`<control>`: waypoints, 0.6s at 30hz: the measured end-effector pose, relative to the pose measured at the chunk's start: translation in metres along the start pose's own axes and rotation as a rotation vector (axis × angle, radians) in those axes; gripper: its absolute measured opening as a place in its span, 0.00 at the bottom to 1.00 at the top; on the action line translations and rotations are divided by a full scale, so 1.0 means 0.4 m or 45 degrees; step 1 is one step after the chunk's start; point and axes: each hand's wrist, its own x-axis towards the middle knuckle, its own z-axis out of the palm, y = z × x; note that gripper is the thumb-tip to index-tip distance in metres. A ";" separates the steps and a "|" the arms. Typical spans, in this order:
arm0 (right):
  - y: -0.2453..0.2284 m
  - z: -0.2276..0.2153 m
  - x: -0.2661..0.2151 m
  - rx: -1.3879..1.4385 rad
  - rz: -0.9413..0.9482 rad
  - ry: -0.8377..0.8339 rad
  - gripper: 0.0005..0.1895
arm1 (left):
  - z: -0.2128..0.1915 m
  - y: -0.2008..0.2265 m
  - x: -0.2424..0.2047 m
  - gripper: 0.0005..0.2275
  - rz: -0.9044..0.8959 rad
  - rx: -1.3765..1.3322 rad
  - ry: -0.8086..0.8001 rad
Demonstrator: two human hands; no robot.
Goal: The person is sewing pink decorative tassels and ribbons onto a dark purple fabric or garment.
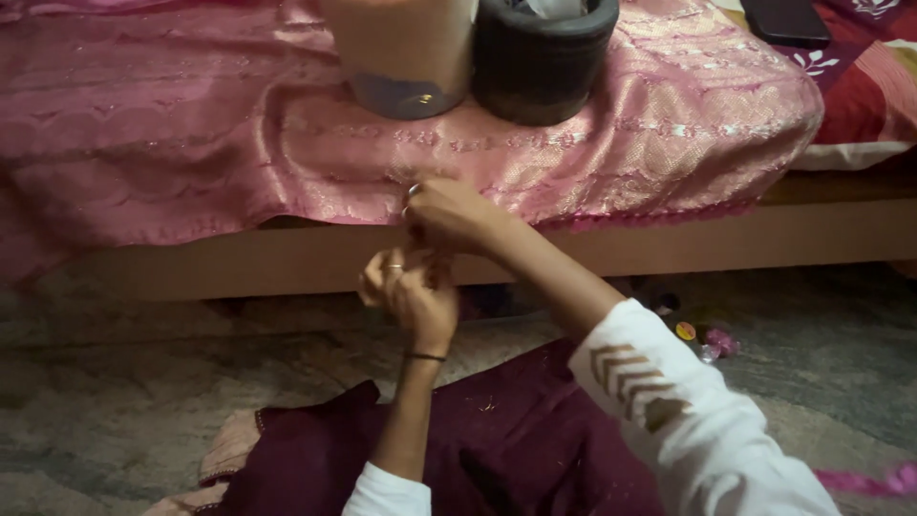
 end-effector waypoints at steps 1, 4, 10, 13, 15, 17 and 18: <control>-0.003 -0.015 -0.013 0.054 0.042 -0.016 0.05 | 0.004 0.001 0.002 0.06 0.098 0.060 0.020; -0.087 -0.056 -0.122 0.256 -0.155 0.822 0.16 | 0.041 -0.029 -0.009 0.07 -0.045 -0.103 -0.050; -0.122 0.081 -0.248 0.797 0.702 0.797 0.14 | 0.097 -0.081 -0.029 0.06 -0.669 -1.312 -0.335; -0.111 0.077 -0.228 0.810 0.815 0.566 0.13 | 0.120 -0.104 -0.042 0.07 -0.612 -1.349 -0.354; -0.079 0.124 -0.243 0.837 0.771 0.554 0.12 | 0.077 -0.059 -0.020 0.07 -0.648 -1.259 -0.348; -0.060 0.144 -0.266 0.870 0.724 0.533 0.11 | 0.036 -0.026 0.002 0.06 -0.691 -1.163 -0.336; -0.056 0.139 -0.284 0.789 0.632 0.570 0.12 | 0.018 -0.013 0.012 0.06 -0.578 -0.952 -0.324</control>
